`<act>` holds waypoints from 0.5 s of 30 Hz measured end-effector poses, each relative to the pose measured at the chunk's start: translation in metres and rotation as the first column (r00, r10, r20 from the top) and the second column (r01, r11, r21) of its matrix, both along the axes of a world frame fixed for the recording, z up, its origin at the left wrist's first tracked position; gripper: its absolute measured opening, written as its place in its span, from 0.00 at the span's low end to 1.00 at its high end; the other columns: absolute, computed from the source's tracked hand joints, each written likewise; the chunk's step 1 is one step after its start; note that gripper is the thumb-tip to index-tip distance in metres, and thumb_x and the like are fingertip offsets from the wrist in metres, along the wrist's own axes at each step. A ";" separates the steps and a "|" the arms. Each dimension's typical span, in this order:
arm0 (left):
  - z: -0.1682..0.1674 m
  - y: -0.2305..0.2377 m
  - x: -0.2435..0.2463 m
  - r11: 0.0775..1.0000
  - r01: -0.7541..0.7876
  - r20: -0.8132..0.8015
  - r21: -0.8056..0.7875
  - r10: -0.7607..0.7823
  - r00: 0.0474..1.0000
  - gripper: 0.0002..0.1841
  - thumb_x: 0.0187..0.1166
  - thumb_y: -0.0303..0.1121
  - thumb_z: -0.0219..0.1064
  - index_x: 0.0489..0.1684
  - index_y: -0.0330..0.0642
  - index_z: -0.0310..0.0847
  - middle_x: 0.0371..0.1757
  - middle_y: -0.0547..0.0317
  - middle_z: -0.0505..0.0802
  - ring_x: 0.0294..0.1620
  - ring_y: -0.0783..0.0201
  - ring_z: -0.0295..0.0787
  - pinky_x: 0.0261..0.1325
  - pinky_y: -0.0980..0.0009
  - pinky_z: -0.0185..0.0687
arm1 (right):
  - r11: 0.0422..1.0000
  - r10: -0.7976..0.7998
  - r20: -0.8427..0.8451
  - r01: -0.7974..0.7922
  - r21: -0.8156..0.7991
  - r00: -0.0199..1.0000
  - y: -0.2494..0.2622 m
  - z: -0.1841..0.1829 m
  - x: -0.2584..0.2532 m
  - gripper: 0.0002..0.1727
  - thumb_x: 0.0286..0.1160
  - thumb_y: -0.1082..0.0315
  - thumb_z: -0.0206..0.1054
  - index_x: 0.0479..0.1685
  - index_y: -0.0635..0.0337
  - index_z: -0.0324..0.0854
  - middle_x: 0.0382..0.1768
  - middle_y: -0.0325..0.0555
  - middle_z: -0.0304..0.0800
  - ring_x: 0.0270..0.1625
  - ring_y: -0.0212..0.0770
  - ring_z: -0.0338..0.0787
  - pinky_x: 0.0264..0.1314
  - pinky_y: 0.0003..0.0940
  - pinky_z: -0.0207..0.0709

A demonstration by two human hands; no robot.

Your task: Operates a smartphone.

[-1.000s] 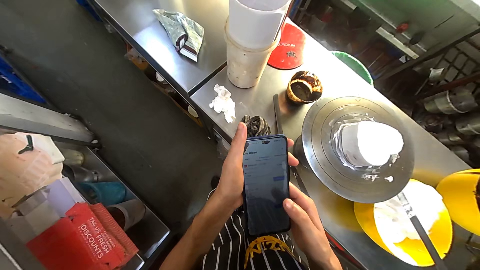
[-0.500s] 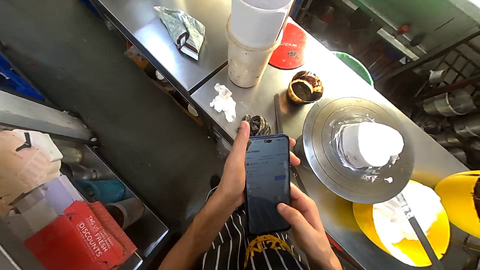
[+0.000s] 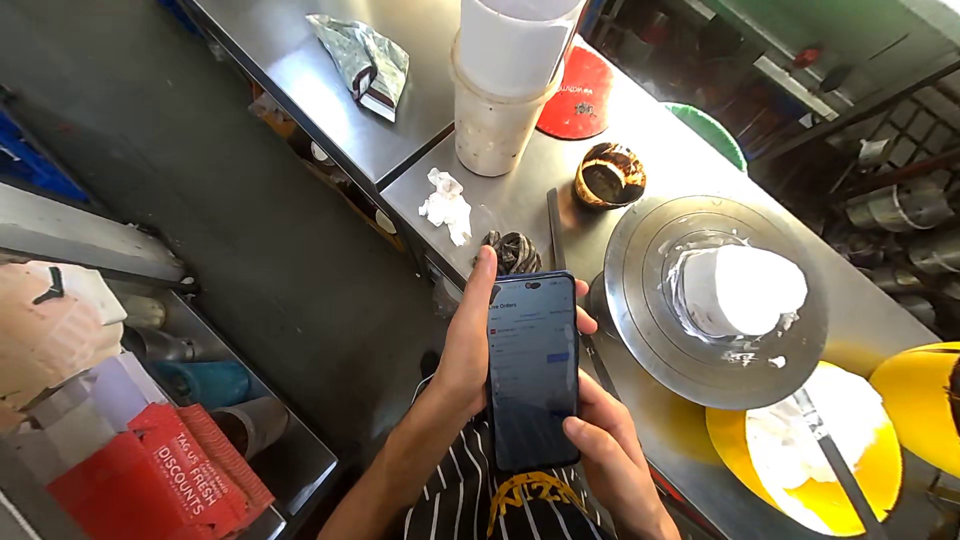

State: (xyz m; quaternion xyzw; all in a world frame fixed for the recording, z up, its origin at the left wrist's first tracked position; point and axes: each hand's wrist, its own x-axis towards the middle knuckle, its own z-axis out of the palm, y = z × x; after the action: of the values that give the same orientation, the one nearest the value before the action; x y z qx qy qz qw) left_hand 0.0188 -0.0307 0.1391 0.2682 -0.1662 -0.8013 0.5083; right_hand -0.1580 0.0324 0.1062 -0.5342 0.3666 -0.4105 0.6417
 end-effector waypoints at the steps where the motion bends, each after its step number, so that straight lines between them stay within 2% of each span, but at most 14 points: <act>1: 0.000 0.000 0.000 1.000 -0.005 -0.002 -0.005 0.005 1.000 0.50 0.81 0.75 0.29 0.62 0.38 0.84 0.48 0.46 0.95 0.46 0.60 0.96 0.47 0.65 0.94 | 1.000 0.001 -0.003 -0.001 0.000 1.000 0.000 0.000 0.000 0.19 0.84 0.52 0.58 0.62 0.51 0.82 0.48 0.33 0.94 0.52 0.24 0.91 0.56 0.24 0.85; 6: 0.001 -0.001 -0.001 1.000 -0.005 0.002 0.002 0.005 1.000 0.51 0.81 0.75 0.27 0.62 0.38 0.85 0.45 0.47 0.96 0.45 0.60 0.96 0.47 0.65 0.94 | 1.000 0.004 0.003 -0.004 -0.005 1.000 0.001 0.001 0.000 0.19 0.84 0.53 0.58 0.65 0.52 0.81 0.50 0.33 0.94 0.54 0.24 0.91 0.57 0.25 0.85; 15: 0.000 -0.002 -0.001 1.000 -0.005 -0.018 0.008 0.005 1.000 0.50 0.80 0.75 0.29 0.63 0.38 0.83 0.48 0.46 0.95 0.47 0.59 0.96 0.47 0.64 0.94 | 1.000 0.003 0.012 -0.003 -0.003 1.000 0.002 0.000 0.000 0.19 0.84 0.54 0.58 0.65 0.51 0.81 0.50 0.33 0.94 0.54 0.24 0.91 0.58 0.25 0.85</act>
State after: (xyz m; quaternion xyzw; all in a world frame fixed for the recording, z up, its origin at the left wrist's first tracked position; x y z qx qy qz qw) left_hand 0.0181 -0.0324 0.1393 0.2636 -0.1576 -0.8031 0.5105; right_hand -0.1583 0.0340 0.1066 -0.5333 0.3614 -0.4131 0.6437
